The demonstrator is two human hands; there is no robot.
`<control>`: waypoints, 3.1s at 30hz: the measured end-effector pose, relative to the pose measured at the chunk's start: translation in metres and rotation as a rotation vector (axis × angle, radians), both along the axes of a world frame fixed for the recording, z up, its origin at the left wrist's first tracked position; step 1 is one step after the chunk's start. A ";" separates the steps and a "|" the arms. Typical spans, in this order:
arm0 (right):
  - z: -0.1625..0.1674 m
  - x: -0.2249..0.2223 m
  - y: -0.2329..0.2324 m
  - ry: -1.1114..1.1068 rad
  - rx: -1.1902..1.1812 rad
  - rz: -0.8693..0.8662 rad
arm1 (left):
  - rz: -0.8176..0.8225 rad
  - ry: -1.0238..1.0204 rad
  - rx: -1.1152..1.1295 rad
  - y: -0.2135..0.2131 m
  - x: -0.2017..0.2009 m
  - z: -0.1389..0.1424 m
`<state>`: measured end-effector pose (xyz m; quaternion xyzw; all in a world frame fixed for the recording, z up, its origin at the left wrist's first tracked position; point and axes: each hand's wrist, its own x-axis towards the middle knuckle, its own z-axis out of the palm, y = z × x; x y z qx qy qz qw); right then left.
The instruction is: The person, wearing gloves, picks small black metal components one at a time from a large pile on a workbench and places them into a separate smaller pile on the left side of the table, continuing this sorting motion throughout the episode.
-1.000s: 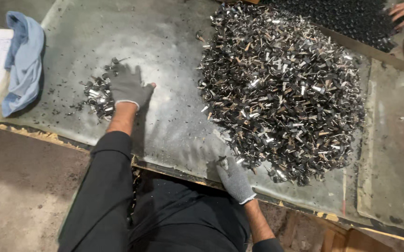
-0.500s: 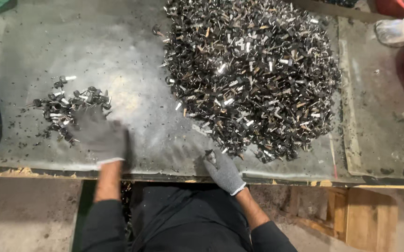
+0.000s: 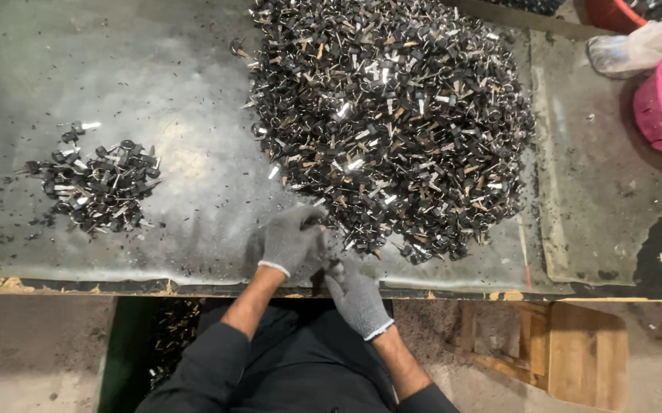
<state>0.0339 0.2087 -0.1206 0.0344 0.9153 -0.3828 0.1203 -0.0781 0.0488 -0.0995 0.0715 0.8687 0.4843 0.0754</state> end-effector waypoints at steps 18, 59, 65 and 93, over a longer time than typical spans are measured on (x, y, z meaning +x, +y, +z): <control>0.007 -0.039 -0.015 -0.010 0.243 0.188 | -0.130 0.239 -0.293 -0.028 0.040 -0.033; -0.002 -0.039 -0.028 -0.040 0.261 0.156 | -0.173 0.170 -0.271 -0.039 0.041 -0.029; 0.003 -0.041 -0.038 0.072 0.522 0.238 | -0.277 0.338 -0.408 -0.035 0.040 -0.032; 0.004 -0.038 -0.046 -0.057 0.441 0.174 | -0.409 0.325 -0.380 -0.044 0.040 -0.023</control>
